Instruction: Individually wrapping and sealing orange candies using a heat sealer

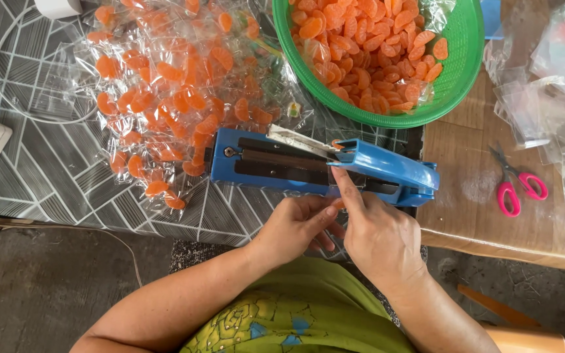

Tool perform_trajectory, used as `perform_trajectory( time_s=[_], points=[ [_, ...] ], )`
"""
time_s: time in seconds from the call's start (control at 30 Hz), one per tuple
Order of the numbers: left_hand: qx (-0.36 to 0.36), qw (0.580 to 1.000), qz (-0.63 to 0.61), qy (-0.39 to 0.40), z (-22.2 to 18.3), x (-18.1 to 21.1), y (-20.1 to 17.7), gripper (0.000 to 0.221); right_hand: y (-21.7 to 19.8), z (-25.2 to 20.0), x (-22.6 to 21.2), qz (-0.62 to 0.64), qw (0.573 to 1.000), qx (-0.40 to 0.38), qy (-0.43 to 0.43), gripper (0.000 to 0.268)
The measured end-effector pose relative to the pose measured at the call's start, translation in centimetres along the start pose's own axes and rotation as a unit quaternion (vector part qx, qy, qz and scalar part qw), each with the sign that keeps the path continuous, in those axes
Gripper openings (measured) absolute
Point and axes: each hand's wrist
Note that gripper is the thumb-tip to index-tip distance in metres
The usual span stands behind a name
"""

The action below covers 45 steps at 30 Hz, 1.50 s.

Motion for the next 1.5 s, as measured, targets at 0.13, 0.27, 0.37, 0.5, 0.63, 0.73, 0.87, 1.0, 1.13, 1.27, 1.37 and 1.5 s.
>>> perform_trajectory(
  time_s=[0.13,0.27,0.37,0.5,0.63,0.73,0.87,1.0,1.13,1.27,1.37,1.5],
  points=[
    [-0.003,1.000,0.020,0.012,-0.1,-0.2,-0.4,0.046,0.3,0.2,0.0,0.014,0.999,0.042,-0.017,0.064],
    [-0.003,1.000,0.027,0.015,-0.3,0.1,-0.5,0.046,0.1,0.4,-0.2,0.002,1.000,0.024,-0.009,0.070],
    [0.002,0.999,0.040,0.004,-0.7,0.6,-0.4,0.043,0.0,0.4,-0.1,0.017,0.999,0.031,-0.009,0.068],
    [0.011,0.996,0.065,0.059,-1.1,0.9,-0.2,0.038,0.4,-0.2,0.8,0.001,0.999,0.052,0.012,0.049],
    [0.041,0.966,0.249,0.060,-2.6,3.8,0.5,0.040,0.5,-0.7,1.6,0.038,0.998,0.049,0.013,0.048],
    [0.056,0.957,0.259,0.116,-2.9,3.6,0.8,0.040,0.8,-1.2,2.0,0.018,0.999,0.007,0.030,0.056],
    [0.076,0.951,0.226,0.197,-3.0,3.8,1.1,0.037,0.5,-1.6,2.4,0.005,0.999,0.043,0.029,0.055],
    [0.095,0.948,0.199,0.230,-2.7,4.3,1.4,0.040,0.1,-1.7,2.5,0.023,0.999,0.028,0.029,0.064],
    [0.139,0.909,0.307,0.244,-1.9,4.7,0.5,0.036,0.3,-1.8,2.4,0.044,0.998,0.027,0.030,0.072],
    [0.294,0.629,0.608,0.384,-0.8,6.5,-0.7,0.011,-1.0,-1.8,2.3,0.076,0.988,0.133,-0.027,0.039],
    [0.313,0.535,0.704,0.347,1.0,7.5,-1.6,0.014,-2.2,-2.2,2.4,0.174,0.967,0.183,-0.023,0.015],
    [0.230,0.538,0.781,0.217,3.8,7.4,-2.2,0.021,-2.3,-3.0,2.9,0.282,0.944,0.171,0.010,0.011]
  ],
)
Point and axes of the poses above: each hand's wrist, its own z-axis towards the middle knuckle, its own y-axis out of the palm, x = y × z
